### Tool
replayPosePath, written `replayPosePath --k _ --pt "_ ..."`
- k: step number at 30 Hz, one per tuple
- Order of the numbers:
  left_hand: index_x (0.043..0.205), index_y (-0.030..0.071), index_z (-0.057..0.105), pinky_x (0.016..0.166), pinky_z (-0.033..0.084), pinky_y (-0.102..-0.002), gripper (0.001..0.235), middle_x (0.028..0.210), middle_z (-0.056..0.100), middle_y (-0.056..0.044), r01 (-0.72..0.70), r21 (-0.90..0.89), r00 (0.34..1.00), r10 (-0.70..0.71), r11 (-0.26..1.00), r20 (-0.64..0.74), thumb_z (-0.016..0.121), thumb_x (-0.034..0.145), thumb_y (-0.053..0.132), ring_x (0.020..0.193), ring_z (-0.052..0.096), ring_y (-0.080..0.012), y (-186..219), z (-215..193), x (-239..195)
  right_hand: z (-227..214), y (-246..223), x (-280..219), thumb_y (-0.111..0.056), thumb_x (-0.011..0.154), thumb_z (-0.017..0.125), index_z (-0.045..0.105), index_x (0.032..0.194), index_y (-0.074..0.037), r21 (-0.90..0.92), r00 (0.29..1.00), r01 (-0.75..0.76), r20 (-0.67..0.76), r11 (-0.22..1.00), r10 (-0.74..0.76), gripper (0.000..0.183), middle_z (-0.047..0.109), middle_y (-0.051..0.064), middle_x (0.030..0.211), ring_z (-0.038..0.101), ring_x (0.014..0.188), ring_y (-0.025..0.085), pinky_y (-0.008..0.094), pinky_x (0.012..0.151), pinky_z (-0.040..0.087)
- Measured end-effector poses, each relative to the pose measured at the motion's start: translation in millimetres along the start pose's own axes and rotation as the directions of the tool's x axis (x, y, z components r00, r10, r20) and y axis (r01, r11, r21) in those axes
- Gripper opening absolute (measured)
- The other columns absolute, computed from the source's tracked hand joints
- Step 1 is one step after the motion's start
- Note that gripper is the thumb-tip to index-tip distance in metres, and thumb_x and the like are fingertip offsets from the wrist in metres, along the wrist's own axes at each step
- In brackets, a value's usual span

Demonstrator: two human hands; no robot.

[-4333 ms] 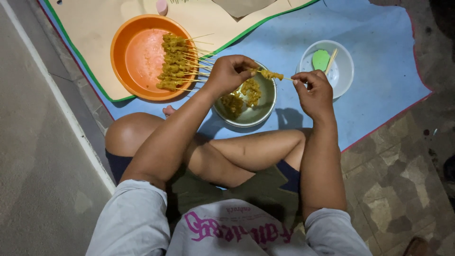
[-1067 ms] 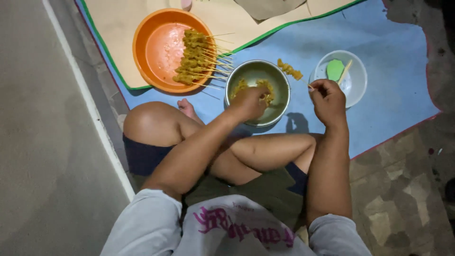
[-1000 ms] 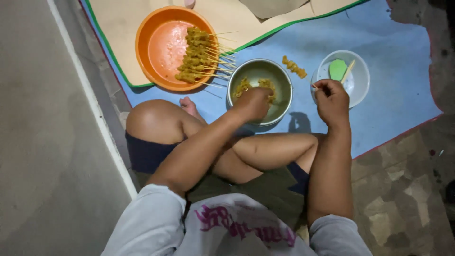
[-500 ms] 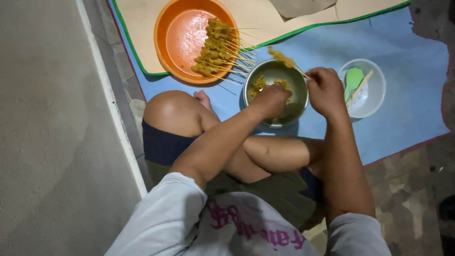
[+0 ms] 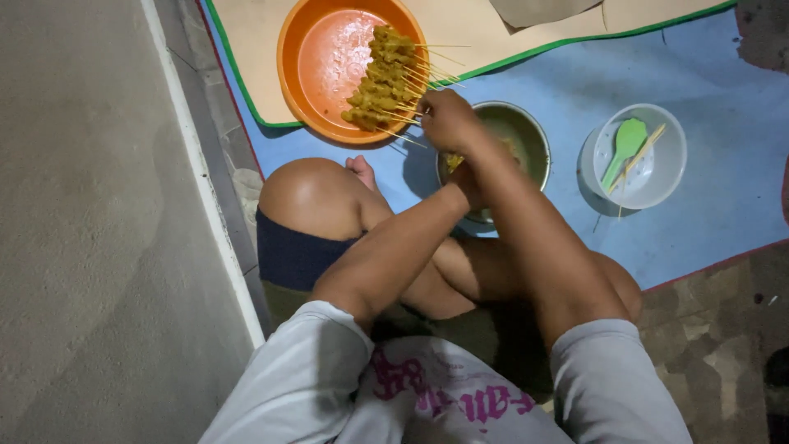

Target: The person sits cross-legged on the floor and threads marinated meat from a metal bowl onto wooden skewers. Completed skewers are placed into an orange tray. The person handles the meat and skewers by hand.

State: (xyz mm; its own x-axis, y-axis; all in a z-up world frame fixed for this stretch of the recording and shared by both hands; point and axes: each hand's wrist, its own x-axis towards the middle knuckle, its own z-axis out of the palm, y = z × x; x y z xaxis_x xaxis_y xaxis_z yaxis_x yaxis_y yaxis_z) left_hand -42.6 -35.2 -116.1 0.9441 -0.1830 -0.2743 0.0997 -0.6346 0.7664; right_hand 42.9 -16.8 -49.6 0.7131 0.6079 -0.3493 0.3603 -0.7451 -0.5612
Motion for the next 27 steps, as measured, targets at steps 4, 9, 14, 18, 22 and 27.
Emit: replayPosePath --k 4,9,14,18,22,27 --pt "0.103 0.028 0.072 0.082 0.057 -0.043 0.033 0.106 0.073 -0.002 0.035 0.030 0.999 -0.036 0.999 0.033 0.053 0.086 0.049 0.103 0.072 -0.0273 4 -6 -6 26 9 17 -0.016 0.095 0.059 0.073 0.113 -0.005 0.028 1.000 0.002 0.028 1.000 -0.003 0.026 0.065 0.026 0.105 0.066 0.104 0.052 0.059 0.089 0.055" --pt "0.103 0.035 0.070 0.083 0.056 -0.039 0.031 0.109 0.072 0.007 0.070 0.080 0.995 -0.076 0.994 0.069 0.053 0.085 0.054 0.104 0.071 -0.0200 3 -5 -6 61 37 47 -0.020 0.092 0.063 0.077 0.110 -0.009 -0.098 0.999 -0.037 0.034 0.994 0.040 0.025 0.073 0.024 0.106 0.070 0.109 0.046 0.055 0.093 0.056" --pt "0.103 0.042 0.067 0.084 0.054 -0.036 0.030 0.112 0.072 0.015 0.101 0.132 0.989 -0.114 0.986 0.093 0.054 0.083 0.060 0.105 0.071 -0.0127 -12 16 10 26 4 5 -0.024 0.091 0.063 0.075 0.120 -0.014 -0.241 0.996 -0.087 0.017 0.967 0.093 0.034 0.070 0.020 0.109 0.070 0.109 0.043 0.053 0.092 0.057" --pt "0.103 0.048 0.066 0.085 0.053 -0.033 0.030 0.115 0.071 0.021 0.112 0.181 0.985 -0.133 0.977 0.109 0.054 0.082 0.065 0.106 0.071 -0.0069 -17 28 30 -17 5 -34 -0.029 0.094 0.065 0.073 0.125 -0.013 -0.211 0.994 -0.043 -0.104 0.977 0.021 0.035 0.068 0.020 0.110 0.067 0.110 0.047 0.057 0.093 0.055" --pt "0.103 0.052 0.065 0.086 0.052 -0.031 0.029 0.117 0.071 0.026 0.107 0.231 0.986 -0.132 0.967 0.099 0.054 0.081 0.069 0.106 0.071 -0.0026 -13 17 44 -84 15 -100 -0.022 0.098 0.061 0.068 0.131 -0.003 -0.152 0.983 -0.032 -0.182 0.988 0.004 0.039 0.066 0.031 0.117 0.061 0.115 0.055 0.062 0.098 0.051" --pt "0.143 0.015 0.054 0.096 0.053 -0.049 0.059 0.122 0.069 -0.012 -0.251 0.348 0.968 0.235 0.903 0.089 0.067 0.087 0.026 0.114 0.069 -0.0345 13 -20 1 -132 159 -162 -0.038 0.103 0.062 0.070 0.135 -0.012 -0.048 0.902 -0.372 -0.255 0.927 0.349 0.042 0.070 0.022 0.125 0.059 0.126 0.046 0.057 0.107 0.045"
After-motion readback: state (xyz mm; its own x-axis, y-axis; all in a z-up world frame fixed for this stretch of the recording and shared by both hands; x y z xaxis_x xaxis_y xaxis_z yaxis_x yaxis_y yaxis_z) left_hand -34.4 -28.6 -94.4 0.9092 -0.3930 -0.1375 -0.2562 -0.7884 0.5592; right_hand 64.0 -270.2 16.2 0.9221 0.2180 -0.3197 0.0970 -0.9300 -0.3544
